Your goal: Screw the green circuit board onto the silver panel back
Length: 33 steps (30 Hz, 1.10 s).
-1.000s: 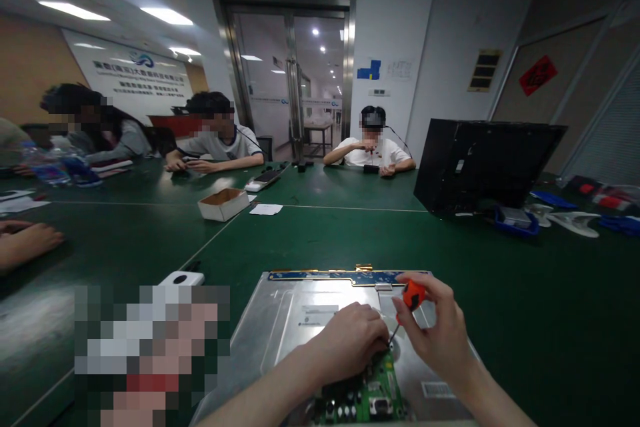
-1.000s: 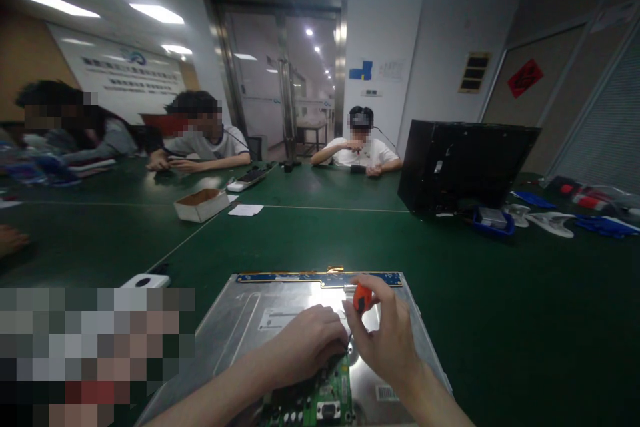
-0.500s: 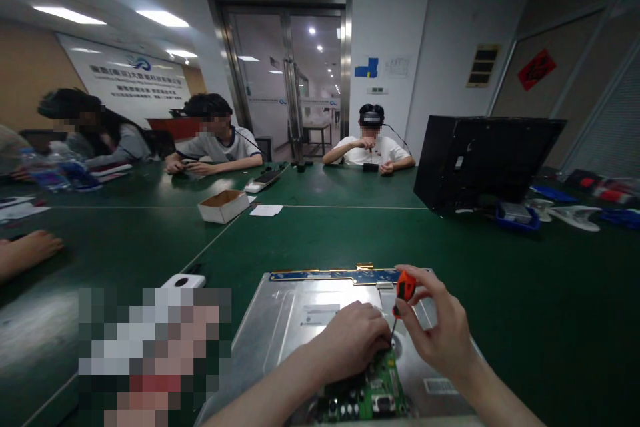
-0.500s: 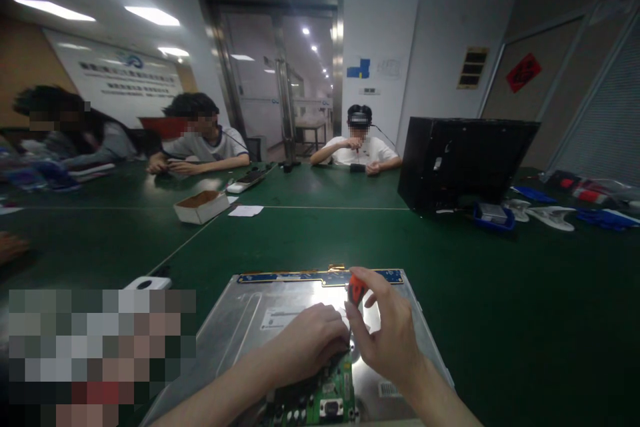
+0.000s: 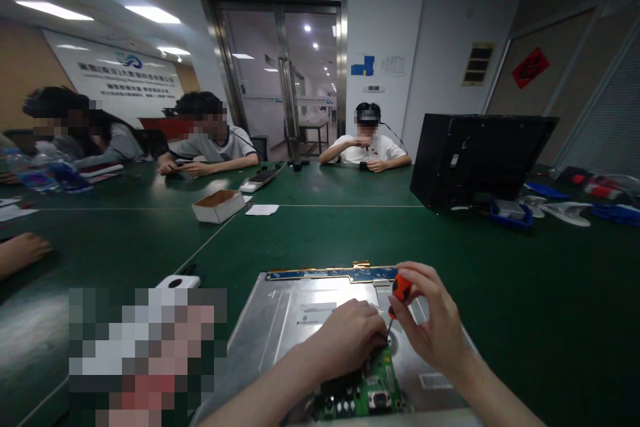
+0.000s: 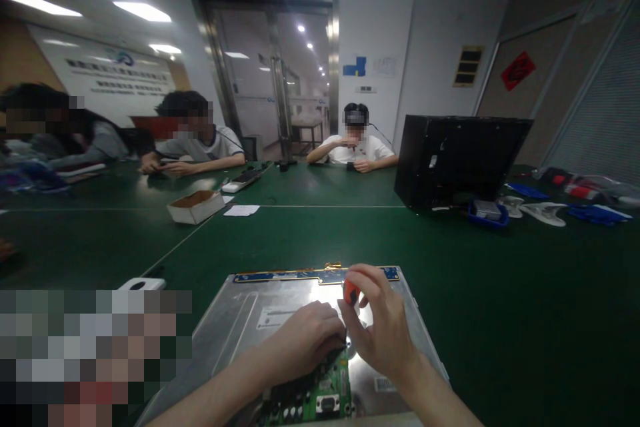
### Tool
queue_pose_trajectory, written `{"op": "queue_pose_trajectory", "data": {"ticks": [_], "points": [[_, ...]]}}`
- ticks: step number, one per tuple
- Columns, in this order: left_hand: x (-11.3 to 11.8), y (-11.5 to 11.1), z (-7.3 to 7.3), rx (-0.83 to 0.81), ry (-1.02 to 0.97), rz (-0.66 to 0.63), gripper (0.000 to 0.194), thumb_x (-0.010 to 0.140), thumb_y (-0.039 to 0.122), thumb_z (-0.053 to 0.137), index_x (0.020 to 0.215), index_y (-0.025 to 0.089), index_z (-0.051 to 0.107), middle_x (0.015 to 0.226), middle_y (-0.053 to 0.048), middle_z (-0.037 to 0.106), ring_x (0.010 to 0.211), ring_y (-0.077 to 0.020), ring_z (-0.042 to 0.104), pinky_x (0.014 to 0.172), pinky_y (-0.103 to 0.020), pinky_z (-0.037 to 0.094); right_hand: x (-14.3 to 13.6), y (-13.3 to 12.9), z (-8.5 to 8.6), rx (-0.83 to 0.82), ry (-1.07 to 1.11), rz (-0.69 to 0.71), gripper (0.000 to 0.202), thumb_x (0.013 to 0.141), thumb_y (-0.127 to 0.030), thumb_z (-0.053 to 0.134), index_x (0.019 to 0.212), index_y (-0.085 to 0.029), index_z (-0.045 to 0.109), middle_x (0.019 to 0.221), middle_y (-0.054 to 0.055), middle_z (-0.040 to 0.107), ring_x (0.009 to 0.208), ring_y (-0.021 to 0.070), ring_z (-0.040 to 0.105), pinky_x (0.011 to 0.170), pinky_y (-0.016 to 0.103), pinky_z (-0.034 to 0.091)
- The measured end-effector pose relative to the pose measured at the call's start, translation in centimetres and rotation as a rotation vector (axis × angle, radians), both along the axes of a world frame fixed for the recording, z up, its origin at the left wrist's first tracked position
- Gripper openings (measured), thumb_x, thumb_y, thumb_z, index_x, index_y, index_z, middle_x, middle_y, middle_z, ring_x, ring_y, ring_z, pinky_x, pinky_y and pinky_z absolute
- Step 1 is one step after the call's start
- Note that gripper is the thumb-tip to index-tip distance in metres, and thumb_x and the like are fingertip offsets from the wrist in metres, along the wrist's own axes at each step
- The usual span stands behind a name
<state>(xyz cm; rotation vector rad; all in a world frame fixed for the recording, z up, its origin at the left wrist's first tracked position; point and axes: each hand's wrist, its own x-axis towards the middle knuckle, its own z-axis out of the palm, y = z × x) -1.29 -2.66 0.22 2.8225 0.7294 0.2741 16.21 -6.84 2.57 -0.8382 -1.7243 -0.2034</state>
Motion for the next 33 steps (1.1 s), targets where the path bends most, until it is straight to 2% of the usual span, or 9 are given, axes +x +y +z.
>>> {"op": "queue_pose_trajectory", "data": {"ticks": [6,11,15,18,23,27,33], "points": [[0.1,0.1,-0.2,0.031,0.011,-0.006,0.005,0.091,0.011,0.069,0.089,0.016,0.068,0.089,-0.004,0.073,0.082,-0.0209,0.067,0.071,-0.029,0.046,0.1,-0.1,0.1,-0.035,-0.057,0.034,0.036,0.102,-0.016,0.045,0.137,-0.022,0.049,0.103,0.008,0.068,0.068,0.0144,0.068,0.055,0.025,0.06],[0.1,0.2,-0.4,-0.014,0.004,-0.013,0.008,0.092,0.012,0.069,0.098,0.017,0.069,0.099,-0.005,0.074,0.092,-0.0233,0.069,0.078,-0.032,0.046,0.2,0.0,-0.5,0.011,-0.015,-0.039,0.032,0.099,-0.029,0.06,0.126,-0.021,0.047,0.092,0.006,0.072,0.062,0.0158,0.07,0.055,0.027,0.06],[-0.1,0.1,-0.1,-0.037,-0.005,-0.011,0.011,0.092,0.012,0.069,0.102,0.018,0.069,0.101,-0.005,0.074,0.096,-0.024,0.068,0.08,-0.033,0.046,0.1,0.1,-0.5,0.0,0.033,0.012,0.029,0.097,-0.025,0.06,0.122,-0.022,0.046,0.086,0.003,0.071,0.063,0.0152,0.071,0.057,0.026,0.061],[-0.1,0.0,-0.1,-0.042,-0.014,-0.005,0.014,0.092,0.01,0.068,0.103,0.018,0.069,0.1,-0.004,0.074,0.095,-0.0241,0.068,0.08,-0.033,0.046,0.0,0.1,-0.2,0.022,0.011,0.005,0.028,0.098,-0.022,0.058,0.123,-0.021,0.047,0.091,0.004,0.07,0.064,0.0143,0.069,0.057,0.025,0.059],[-0.1,0.3,-0.8,-0.074,-0.063,-0.022,0.012,0.092,0.009,0.064,0.099,0.018,0.067,0.1,-0.006,0.073,0.095,-0.0224,0.067,0.083,-0.032,0.047,-0.1,0.0,0.1,0.052,-0.046,-0.02,0.027,0.1,-0.018,0.053,0.127,-0.021,0.052,0.104,0.009,0.065,0.084,0.0176,0.07,0.064,0.027,0.06],[0.0,0.2,-1.1,-0.089,-0.087,-0.026,0.011,0.092,0.01,0.063,0.098,0.018,0.066,0.098,-0.006,0.07,0.092,-0.0214,0.065,0.081,-0.031,0.047,0.0,-0.2,-0.1,0.009,-0.068,-0.013,0.033,0.101,-0.014,0.046,0.133,-0.019,0.051,0.108,0.01,0.063,0.076,0.0153,0.066,0.061,0.027,0.058],[0.1,0.2,-1.2,-0.11,-0.092,-0.006,0.01,0.089,0.008,0.067,0.093,0.017,0.067,0.097,-0.005,0.07,0.087,-0.0202,0.065,0.076,-0.029,0.047,-0.1,-0.3,0.1,-0.007,-0.044,0.071,0.034,0.101,-0.015,0.043,0.134,-0.017,0.046,0.103,0.01,0.066,0.078,0.016,0.065,0.058,0.025,0.056]]}}
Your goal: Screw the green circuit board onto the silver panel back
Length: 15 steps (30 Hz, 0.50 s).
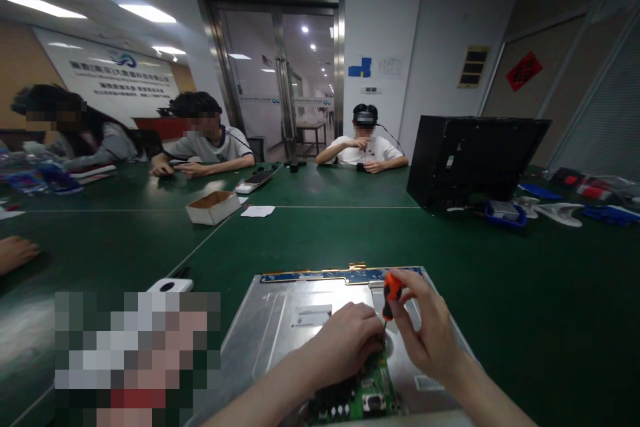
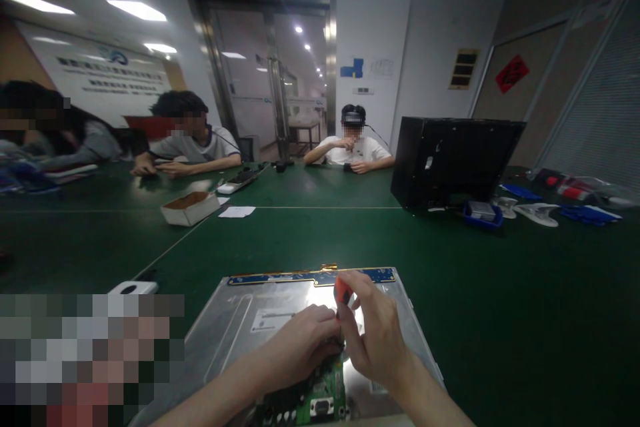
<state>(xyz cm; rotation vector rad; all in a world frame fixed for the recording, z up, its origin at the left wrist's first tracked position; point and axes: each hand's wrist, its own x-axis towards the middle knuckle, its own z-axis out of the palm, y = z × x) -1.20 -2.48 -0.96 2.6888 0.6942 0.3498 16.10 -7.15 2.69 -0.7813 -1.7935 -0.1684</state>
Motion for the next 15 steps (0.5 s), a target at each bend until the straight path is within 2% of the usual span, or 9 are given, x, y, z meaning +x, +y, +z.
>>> {"op": "queue_pose_trajectory", "data": {"ticks": [4,11,15], "points": [[0.1,0.35,-0.49,0.001,-0.039,-0.018,0.009,0.089,0.009,0.069,0.09,0.018,0.067,0.097,-0.003,0.071,0.09,-0.0206,0.065,0.08,-0.03,0.048,-0.13,0.26,-0.06,0.058,-0.011,0.011,0.031,0.1,-0.023,0.054,0.13,-0.02,0.045,0.088,0.004,0.063,0.075,0.0179,0.065,0.057,0.027,0.056],[0.23,0.59,-0.98,-0.014,-0.086,-0.042,0.012,0.09,0.009,0.068,0.098,0.017,0.067,0.105,-0.005,0.071,0.092,-0.0214,0.066,0.079,-0.03,0.049,-0.01,0.39,-0.35,0.105,-0.068,-0.119,0.027,0.1,-0.023,0.055,0.127,-0.022,0.053,0.096,0.006,0.064,0.072,0.0159,0.063,0.057,0.026,0.055],[0.19,0.42,-0.71,-0.01,-0.058,-0.021,0.007,0.092,0.013,0.068,0.096,0.017,0.065,0.102,-0.005,0.072,0.091,-0.022,0.066,0.078,-0.03,0.049,-0.16,0.15,-0.05,0.089,-0.055,-0.053,0.031,0.1,-0.02,0.052,0.131,-0.02,0.051,0.089,0.004,0.067,0.066,0.0154,0.063,0.058,0.027,0.055]]}}
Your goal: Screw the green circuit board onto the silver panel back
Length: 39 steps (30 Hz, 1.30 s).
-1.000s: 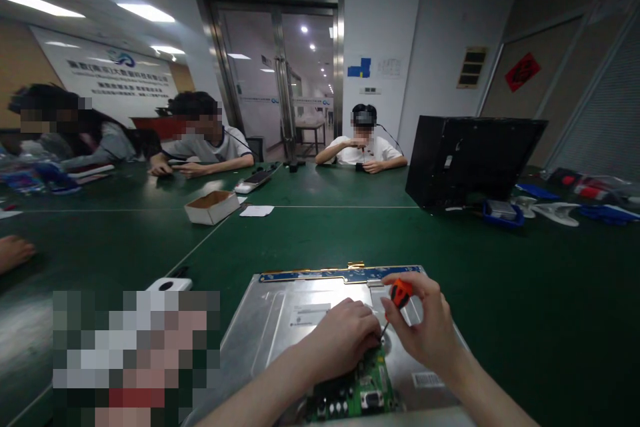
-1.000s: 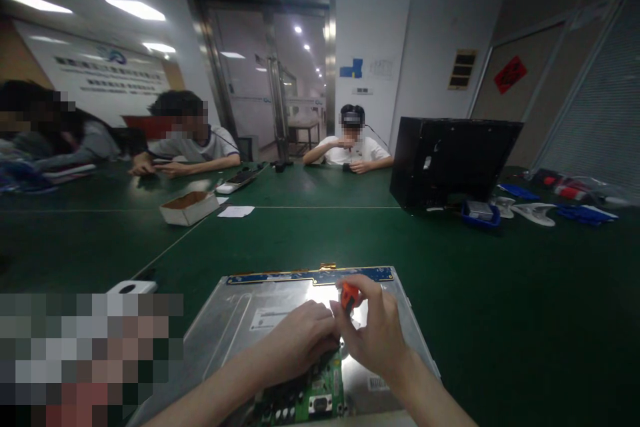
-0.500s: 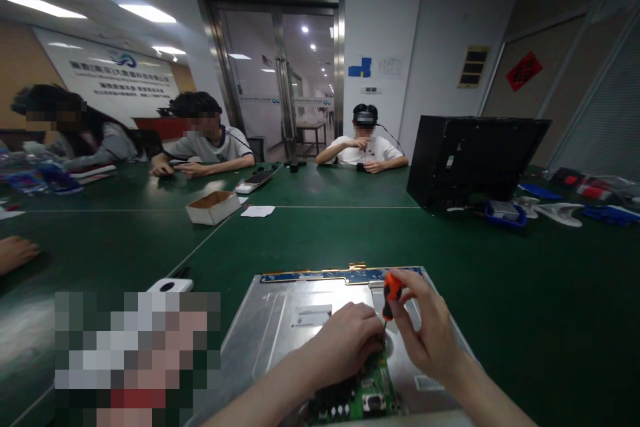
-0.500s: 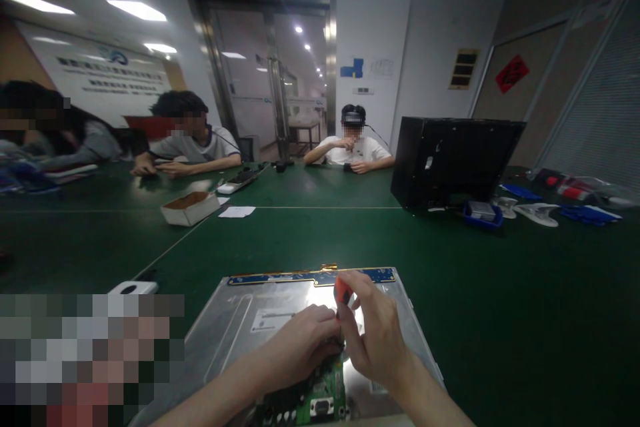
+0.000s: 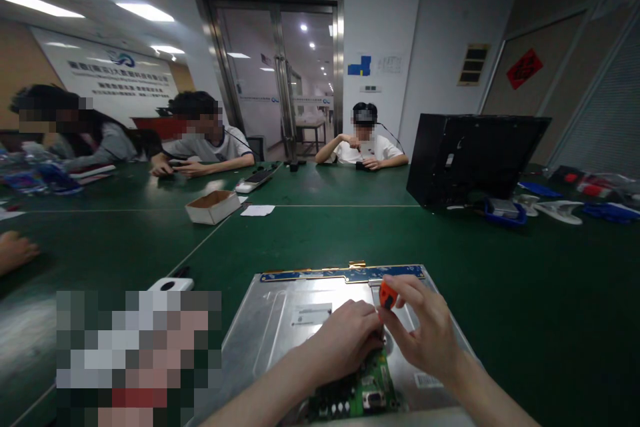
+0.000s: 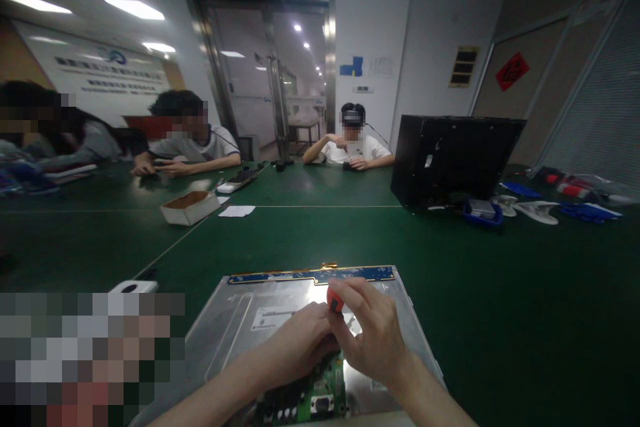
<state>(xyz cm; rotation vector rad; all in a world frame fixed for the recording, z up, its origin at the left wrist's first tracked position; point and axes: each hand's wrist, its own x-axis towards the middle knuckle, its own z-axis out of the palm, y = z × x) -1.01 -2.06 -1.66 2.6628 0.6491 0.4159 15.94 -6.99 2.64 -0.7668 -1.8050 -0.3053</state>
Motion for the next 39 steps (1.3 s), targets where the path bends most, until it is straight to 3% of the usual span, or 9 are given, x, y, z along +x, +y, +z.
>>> {"op": "queue_pose_trajectory", "data": {"ticks": [5,10,16,30,39], "points": [[-0.05,-0.27,0.5,0.031,0.038,0.03,0.008,0.09,0.012,0.071,0.09,0.017,0.064,0.095,-0.004,0.07,0.088,-0.0213,0.065,0.077,-0.03,0.048,-0.04,-0.12,0.07,-0.047,0.029,0.041,0.038,0.098,-0.015,0.05,0.136,-0.018,0.046,0.089,0.004,0.07,0.065,0.0153,0.064,0.055,0.026,0.055],[0.08,-0.09,0.37,-0.014,0.009,-0.007,0.011,0.089,0.007,0.067,0.091,0.018,0.065,0.097,-0.003,0.07,0.087,-0.0194,0.064,0.075,-0.028,0.047,0.18,0.34,-0.51,-0.004,0.016,-0.003,0.038,0.097,-0.02,0.057,0.135,-0.023,0.048,0.093,0.004,0.066,0.072,0.0165,0.065,0.056,0.026,0.055],[0.23,-0.1,0.02,0.016,0.025,0.017,0.009,0.089,0.009,0.067,0.093,0.017,0.065,0.1,-0.005,0.07,0.087,-0.0211,0.064,0.076,-0.031,0.048,0.14,0.32,-0.51,-0.013,0.004,-0.037,0.039,0.101,-0.023,0.053,0.139,-0.027,0.047,0.092,0.003,0.064,0.068,0.0156,0.063,0.056,0.028,0.056],[0.31,-0.16,0.12,0.041,0.073,0.029,0.003,0.093,0.015,0.066,0.095,0.017,0.066,0.099,-0.007,0.07,0.091,-0.0236,0.065,0.079,-0.032,0.05,0.02,0.2,-0.12,-0.03,0.016,-0.011,0.042,0.098,-0.019,0.053,0.139,-0.024,0.047,0.086,0.002,0.067,0.062,0.0147,0.063,0.052,0.026,0.056],[0.19,-0.18,0.15,0.051,0.079,0.018,0.006,0.095,0.015,0.062,0.1,0.018,0.066,0.099,-0.008,0.07,0.094,-0.0239,0.065,0.082,-0.034,0.05,-0.02,-0.13,0.06,-0.063,0.038,0.018,0.043,0.098,-0.016,0.049,0.141,-0.02,0.046,0.095,0.006,0.072,0.062,0.0155,0.065,0.054,0.028,0.06]]}}
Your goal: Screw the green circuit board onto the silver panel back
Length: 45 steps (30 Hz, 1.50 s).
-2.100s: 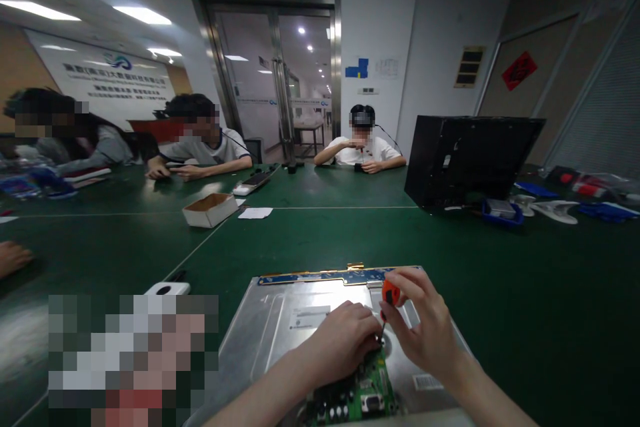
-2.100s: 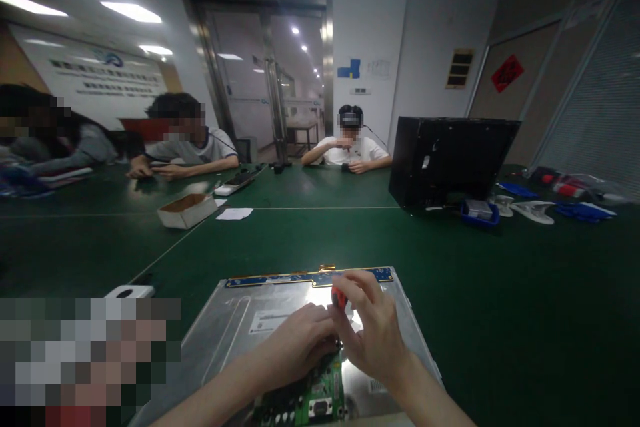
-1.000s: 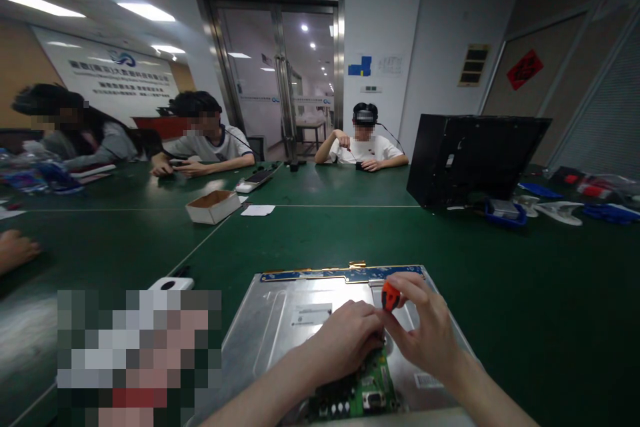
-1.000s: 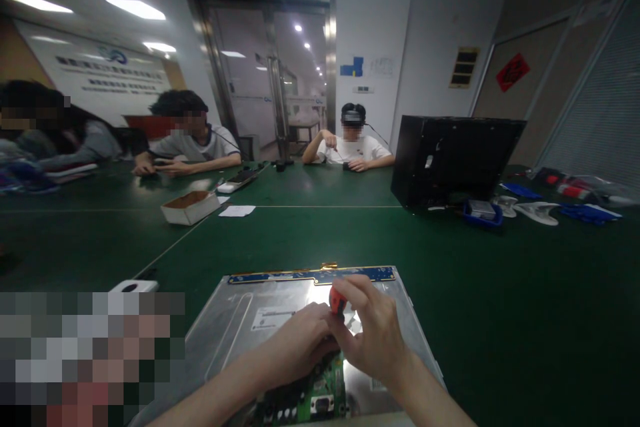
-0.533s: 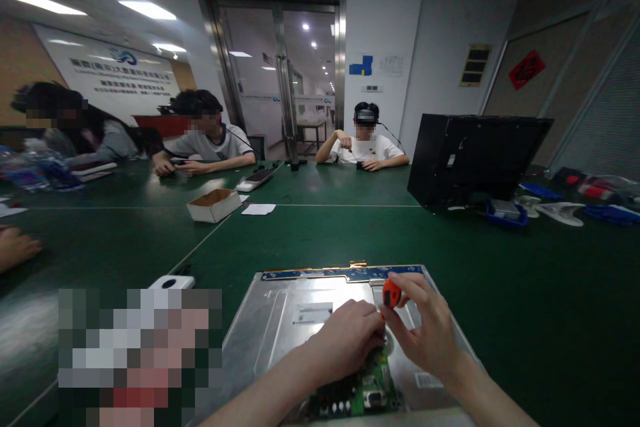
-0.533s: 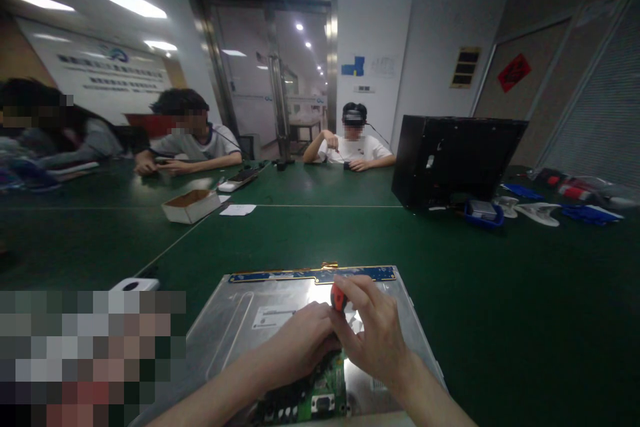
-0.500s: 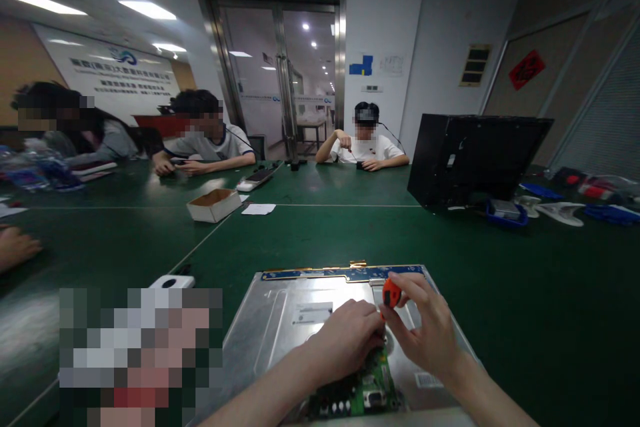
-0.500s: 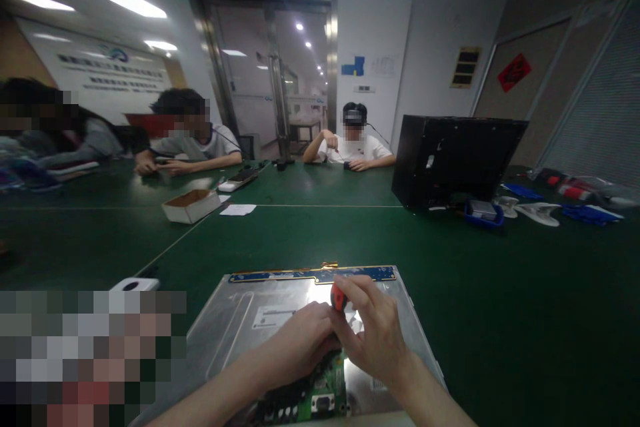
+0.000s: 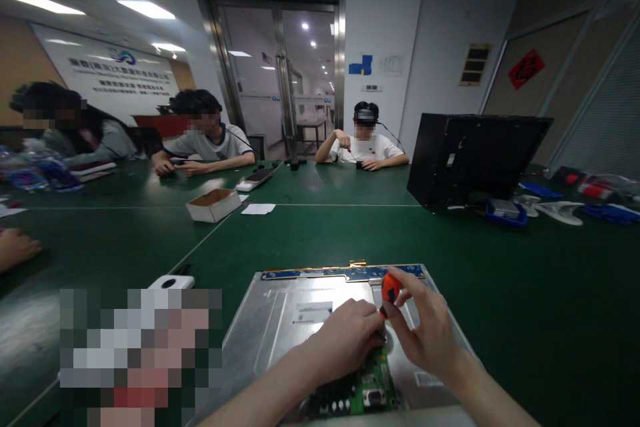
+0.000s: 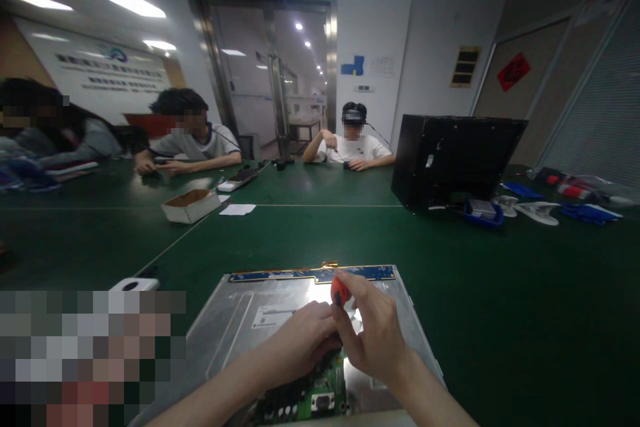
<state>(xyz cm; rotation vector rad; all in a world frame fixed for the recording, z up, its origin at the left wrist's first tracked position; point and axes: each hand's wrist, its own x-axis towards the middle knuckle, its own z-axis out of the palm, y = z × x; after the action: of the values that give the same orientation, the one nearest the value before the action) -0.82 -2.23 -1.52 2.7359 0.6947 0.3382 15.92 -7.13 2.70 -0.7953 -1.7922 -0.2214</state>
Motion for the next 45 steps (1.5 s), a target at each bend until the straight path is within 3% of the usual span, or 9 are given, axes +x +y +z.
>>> {"op": "queue_pose_trajectory", "data": {"ticks": [18,25,34,45], "points": [[0.2,0.0,0.0,0.043,0.053,0.011,0.006,0.097,0.018,0.061,0.102,0.019,0.064,0.1,-0.007,0.07,0.095,-0.0239,0.066,0.082,-0.034,0.05,0.1,0.0,-0.1,-0.019,-0.019,-0.03,0.042,0.099,-0.018,0.047,0.141,-0.021,0.045,0.093,0.005,0.071,0.061,0.0156,0.065,0.054,0.029,0.059],[0.1,-0.2,0.2,0.04,0.042,0.031,0.008,0.092,0.015,0.069,0.099,0.017,0.066,0.104,-0.008,0.072,0.094,-0.0252,0.066,0.08,-0.034,0.049,0.3,0.5,-0.4,-0.007,0.016,-0.043,0.038,0.098,-0.023,0.057,0.134,-0.024,0.048,0.096,0.005,0.067,0.068,0.016,0.065,0.051,0.026,0.057],[0.0,-0.3,0.9,-0.005,0.045,-0.001,0.01,0.096,0.014,0.061,0.104,0.018,0.065,0.104,-0.008,0.07,0.097,-0.0248,0.065,0.083,-0.034,0.049,0.2,0.1,-0.3,-0.043,-0.023,-0.011,0.048,0.1,-0.018,0.047,0.147,-0.019,0.04,0.097,0.007,0.072,0.062,0.0161,0.066,0.056,0.029,0.058],[0.0,-0.2,1.0,-0.04,0.072,0.027,0.008,0.095,0.013,0.062,0.101,0.019,0.063,0.103,-0.007,0.069,0.097,-0.0242,0.065,0.083,-0.033,0.05,0.3,-0.2,-0.3,-0.003,-0.033,-0.035,0.041,0.102,-0.02,0.045,0.143,-0.017,0.042,0.102,0.01,0.074,0.063,0.0157,0.067,0.059,0.028,0.058]]}}
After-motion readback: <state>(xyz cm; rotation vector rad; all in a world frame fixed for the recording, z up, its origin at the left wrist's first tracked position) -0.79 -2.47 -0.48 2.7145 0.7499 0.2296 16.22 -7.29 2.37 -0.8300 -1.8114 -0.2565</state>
